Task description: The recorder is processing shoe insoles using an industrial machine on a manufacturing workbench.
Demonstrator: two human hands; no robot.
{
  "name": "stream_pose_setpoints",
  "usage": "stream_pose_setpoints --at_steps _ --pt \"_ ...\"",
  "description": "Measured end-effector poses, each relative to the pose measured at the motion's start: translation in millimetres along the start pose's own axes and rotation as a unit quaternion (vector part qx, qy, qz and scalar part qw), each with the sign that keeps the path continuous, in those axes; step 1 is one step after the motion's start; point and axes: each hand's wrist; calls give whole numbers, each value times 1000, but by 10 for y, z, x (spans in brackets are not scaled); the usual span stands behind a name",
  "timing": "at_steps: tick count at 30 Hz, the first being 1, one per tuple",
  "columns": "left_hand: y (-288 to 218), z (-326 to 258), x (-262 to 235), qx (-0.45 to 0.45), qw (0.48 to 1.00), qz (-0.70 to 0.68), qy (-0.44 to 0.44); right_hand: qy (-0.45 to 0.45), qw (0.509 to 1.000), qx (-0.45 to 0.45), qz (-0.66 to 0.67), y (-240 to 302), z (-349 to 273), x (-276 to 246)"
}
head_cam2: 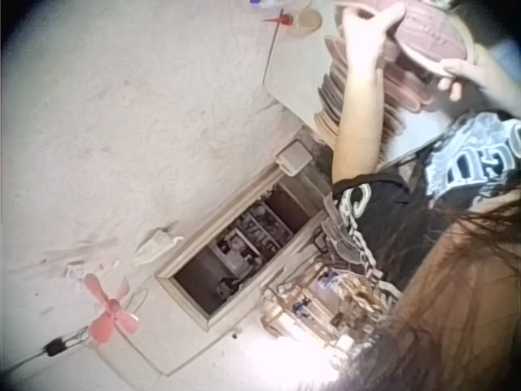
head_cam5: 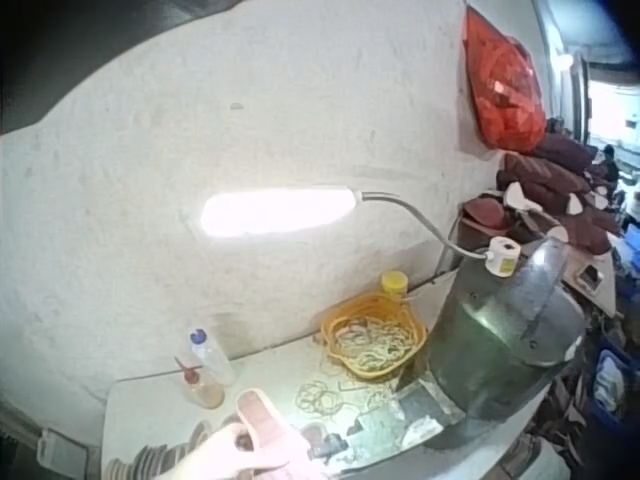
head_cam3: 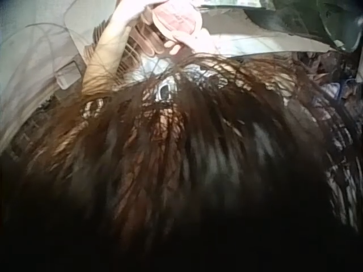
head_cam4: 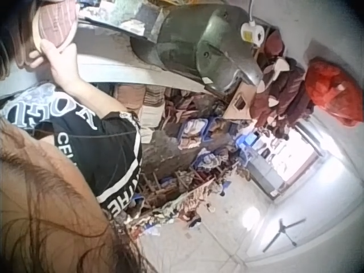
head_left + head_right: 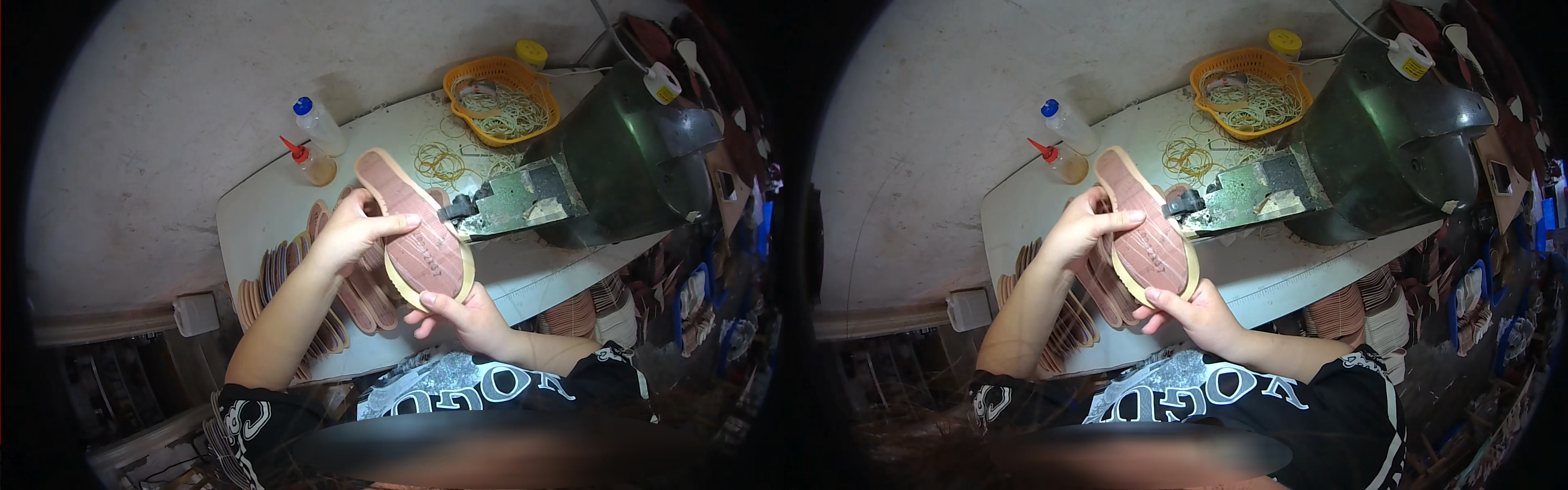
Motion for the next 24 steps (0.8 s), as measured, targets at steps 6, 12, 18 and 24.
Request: stream_pose_setpoints --at_steps 6,12,18,24 --pt "32 351 -250 133 892 397 -168 -15 1000 -13 11 54 160 26" --pt "-371 675 -183 49 907 278 313 -45 998 -10 47 169 272 61" --pt "-426 514 -245 51 894 353 272 -28 998 31 56 375 265 80" --pt "-276 220 -197 -48 926 305 218 -60 993 20 98 414 249 113"
Point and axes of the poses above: each hand's wrist, its own z-axis towards the middle knuckle, its own x-axis out of the palm, y = z × x, and after that the axes turned 1 degree about -y, right-handed
